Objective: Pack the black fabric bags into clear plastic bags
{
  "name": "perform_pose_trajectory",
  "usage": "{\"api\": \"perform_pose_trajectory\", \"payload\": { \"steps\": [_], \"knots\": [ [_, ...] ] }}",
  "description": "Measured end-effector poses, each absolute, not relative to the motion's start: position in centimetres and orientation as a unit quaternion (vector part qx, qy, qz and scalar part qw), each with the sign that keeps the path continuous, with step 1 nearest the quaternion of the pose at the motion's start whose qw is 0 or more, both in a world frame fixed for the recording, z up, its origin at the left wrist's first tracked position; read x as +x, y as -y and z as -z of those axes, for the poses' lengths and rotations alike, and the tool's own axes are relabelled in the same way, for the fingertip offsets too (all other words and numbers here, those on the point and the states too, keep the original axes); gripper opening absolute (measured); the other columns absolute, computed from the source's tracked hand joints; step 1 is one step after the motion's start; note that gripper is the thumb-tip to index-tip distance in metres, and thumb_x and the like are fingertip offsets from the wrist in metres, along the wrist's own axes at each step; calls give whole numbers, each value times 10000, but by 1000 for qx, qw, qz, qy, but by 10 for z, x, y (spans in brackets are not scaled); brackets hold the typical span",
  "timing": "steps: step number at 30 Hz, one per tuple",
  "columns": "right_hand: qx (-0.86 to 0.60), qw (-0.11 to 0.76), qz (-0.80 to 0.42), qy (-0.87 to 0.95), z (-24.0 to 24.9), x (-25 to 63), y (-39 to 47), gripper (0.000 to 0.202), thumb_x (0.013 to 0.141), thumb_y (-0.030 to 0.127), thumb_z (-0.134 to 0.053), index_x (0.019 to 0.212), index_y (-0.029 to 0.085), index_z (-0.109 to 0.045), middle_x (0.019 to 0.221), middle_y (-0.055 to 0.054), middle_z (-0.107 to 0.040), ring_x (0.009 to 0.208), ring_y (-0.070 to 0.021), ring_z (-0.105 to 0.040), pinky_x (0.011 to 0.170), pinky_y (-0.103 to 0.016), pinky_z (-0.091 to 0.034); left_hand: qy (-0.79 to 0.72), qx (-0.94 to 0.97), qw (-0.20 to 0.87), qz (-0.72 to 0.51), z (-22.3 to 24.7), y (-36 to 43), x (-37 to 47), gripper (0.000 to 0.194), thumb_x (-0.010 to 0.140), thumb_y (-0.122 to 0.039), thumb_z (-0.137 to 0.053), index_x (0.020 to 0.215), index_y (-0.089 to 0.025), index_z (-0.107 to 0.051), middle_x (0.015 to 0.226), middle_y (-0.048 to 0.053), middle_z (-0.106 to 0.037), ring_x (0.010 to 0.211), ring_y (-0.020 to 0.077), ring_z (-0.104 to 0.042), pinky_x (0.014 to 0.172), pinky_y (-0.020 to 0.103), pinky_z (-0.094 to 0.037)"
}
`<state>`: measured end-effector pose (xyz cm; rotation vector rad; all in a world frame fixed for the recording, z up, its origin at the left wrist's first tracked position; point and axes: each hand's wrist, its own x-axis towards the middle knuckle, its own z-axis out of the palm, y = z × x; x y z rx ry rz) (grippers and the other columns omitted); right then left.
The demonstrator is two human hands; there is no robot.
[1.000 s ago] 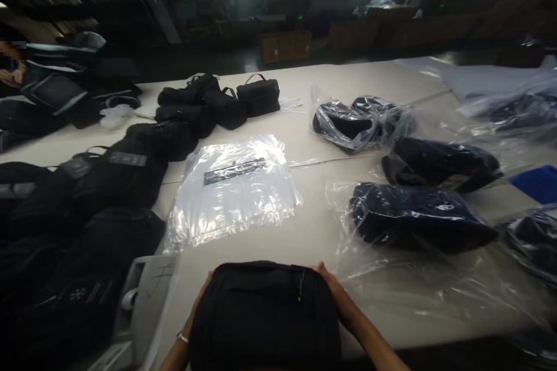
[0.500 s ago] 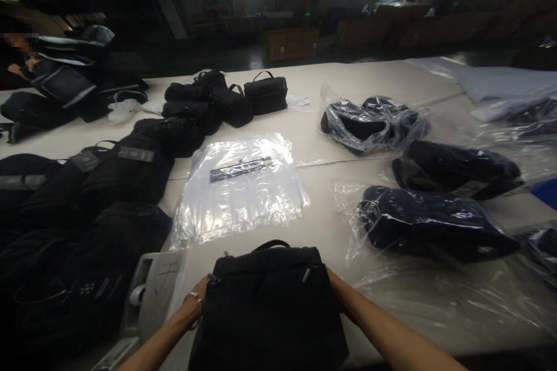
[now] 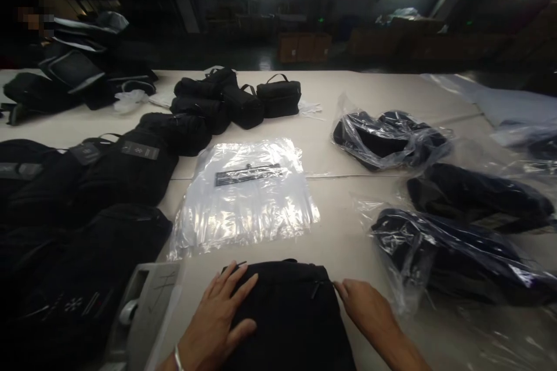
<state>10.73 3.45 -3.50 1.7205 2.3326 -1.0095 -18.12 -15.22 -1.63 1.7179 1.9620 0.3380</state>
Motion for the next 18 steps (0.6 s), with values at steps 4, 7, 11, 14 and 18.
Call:
{"api": "perform_pose_trajectory", "payload": {
  "steps": [4, 7, 11, 14, 18],
  "knots": [
    [407, -104, 251, -872, -9, 78, -19, 423, 954, 469, -423, 1308, 321, -602, 1326, -85, -624, 1221, -332, -575, 1060, -527, -424, -724, 621, 255, -160, 24, 113, -217, 413, 950, -416, -484, 1355, -349, -531, 1403, 41, -570, 1347, 281, -458, 1154, 551, -311],
    [224, -96, 246, -938, -4, 50, 3, 655, 894, 484, -589, 1493, 362, -353, 1516, -34, -418, 1391, -345, -390, 1159, -566, -297, -779, 584, 189, -129, 45, 67, -245, 400, 928, -286, -515, 1324, -249, -550, 1396, 77, -564, 1350, 259, -434, 1124, 466, -342],
    [154, -36, 266, -951, 24, 39, 12, 701, 871, 486, -633, 1493, 377, -330, 1500, -38, -428, 1366, -357, -424, 1131, -579, -344, -822, 531, 181, -99, 80, 21, -268, 286, 825, -238, -640, 1104, -174, -639, 1177, 130, -638, 1153, 303, -538, 953, 443, -427],
    [177, -19, 289, -941, 23, 42, 7, 604, 882, 469, -622, 1447, 377, -431, 1463, -37, -490, 1350, -348, -451, 1123, -575, -361, -827, 516, 201, -98, 98, 7, -283, 148, 829, -298, -654, 921, -182, -650, 1023, 88, -655, 1037, 269, -560, 901, 416, -422],
    [272, -62, 317, -906, 7, 25, -15, 358, 950, 369, -534, 1289, 294, -619, 1302, -66, -646, 1219, -268, -585, 1063, -434, -460, -801, 531, 259, -96, 105, -2, -301, 249, 898, -400, -601, 846, -159, -630, 866, 25, -645, 866, 186, -599, 837, 382, -468]
  ]
}}
